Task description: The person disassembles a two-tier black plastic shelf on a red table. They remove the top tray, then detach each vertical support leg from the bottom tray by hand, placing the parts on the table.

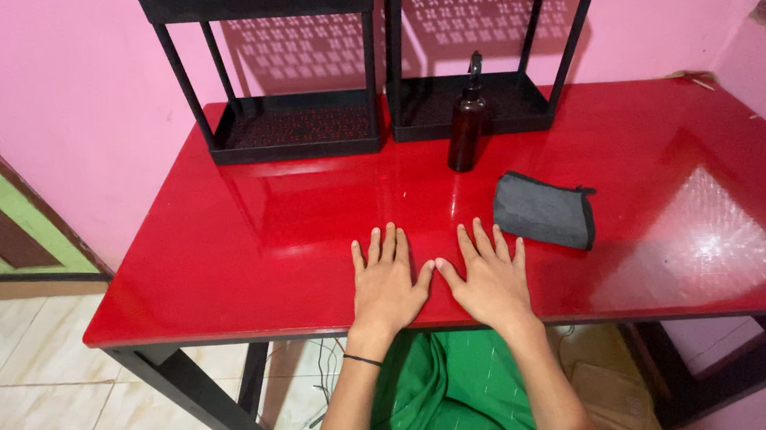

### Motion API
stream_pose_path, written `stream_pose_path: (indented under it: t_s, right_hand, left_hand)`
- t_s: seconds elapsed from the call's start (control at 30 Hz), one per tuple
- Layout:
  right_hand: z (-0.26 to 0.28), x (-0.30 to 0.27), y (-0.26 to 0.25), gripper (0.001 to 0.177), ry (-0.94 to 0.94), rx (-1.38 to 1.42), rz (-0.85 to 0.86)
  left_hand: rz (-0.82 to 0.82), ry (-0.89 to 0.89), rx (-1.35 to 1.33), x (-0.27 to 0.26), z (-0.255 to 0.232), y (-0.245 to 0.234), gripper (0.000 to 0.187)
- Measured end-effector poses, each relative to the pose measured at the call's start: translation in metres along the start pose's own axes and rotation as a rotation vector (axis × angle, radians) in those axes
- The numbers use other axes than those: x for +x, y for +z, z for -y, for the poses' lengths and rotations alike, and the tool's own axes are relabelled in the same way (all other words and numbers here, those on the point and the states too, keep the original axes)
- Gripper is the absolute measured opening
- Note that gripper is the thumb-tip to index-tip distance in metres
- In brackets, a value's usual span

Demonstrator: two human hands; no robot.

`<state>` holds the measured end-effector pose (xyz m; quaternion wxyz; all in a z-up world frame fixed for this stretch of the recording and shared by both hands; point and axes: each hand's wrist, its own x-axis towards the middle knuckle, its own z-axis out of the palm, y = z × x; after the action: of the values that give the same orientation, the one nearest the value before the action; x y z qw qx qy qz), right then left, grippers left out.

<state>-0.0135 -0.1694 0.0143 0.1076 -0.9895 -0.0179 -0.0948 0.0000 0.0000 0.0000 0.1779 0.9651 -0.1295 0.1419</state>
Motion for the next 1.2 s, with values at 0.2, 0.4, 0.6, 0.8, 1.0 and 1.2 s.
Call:
stream_pose_path:
  t_s: [0.2, 0.4, 0.6, 0.8, 1.0, 1.2]
  right_hand:
    - [0.0028, -0.0017, -0.005, 0.079, 0.002, 0.028, -0.011]
    - [0.0037, -0.003, -0.0071, 0.079, -0.001, 0.032, -0.017]
    - [0.0031, -0.0036, -0.0062, 0.078, -0.007, 0.027, -0.028]
    - [0.0028, -0.0034, -0.0059, 0.078, -0.013, 0.049, -0.042]
    - [0.0029, -0.0027, -0.0058, 0.078, -0.004, 0.037, -0.031]
    - [0.0037, -0.0032, -0.0059, 0.077, -0.003, 0.026, -0.029]
  left_hand:
    - [-0.009, 0.005, -0.013, -0.0019, -0.0023, -0.0058, 0.079]
    - [-0.003, 0.004, -0.011, -0.0022, -0.0029, -0.0072, 0.079]
    - [-0.012, 0.011, -0.023, -0.0024, -0.0022, -0.0065, 0.08]
    - [-0.011, 0.007, -0.024, -0.0022, -0.0024, -0.006, 0.079]
    - [-0.011, 0.014, -0.036, -0.0018, -0.0016, -0.0065, 0.08]
    - [-0.014, 0.009, -0.028, -0.0022, -0.002, -0.006, 0.079]
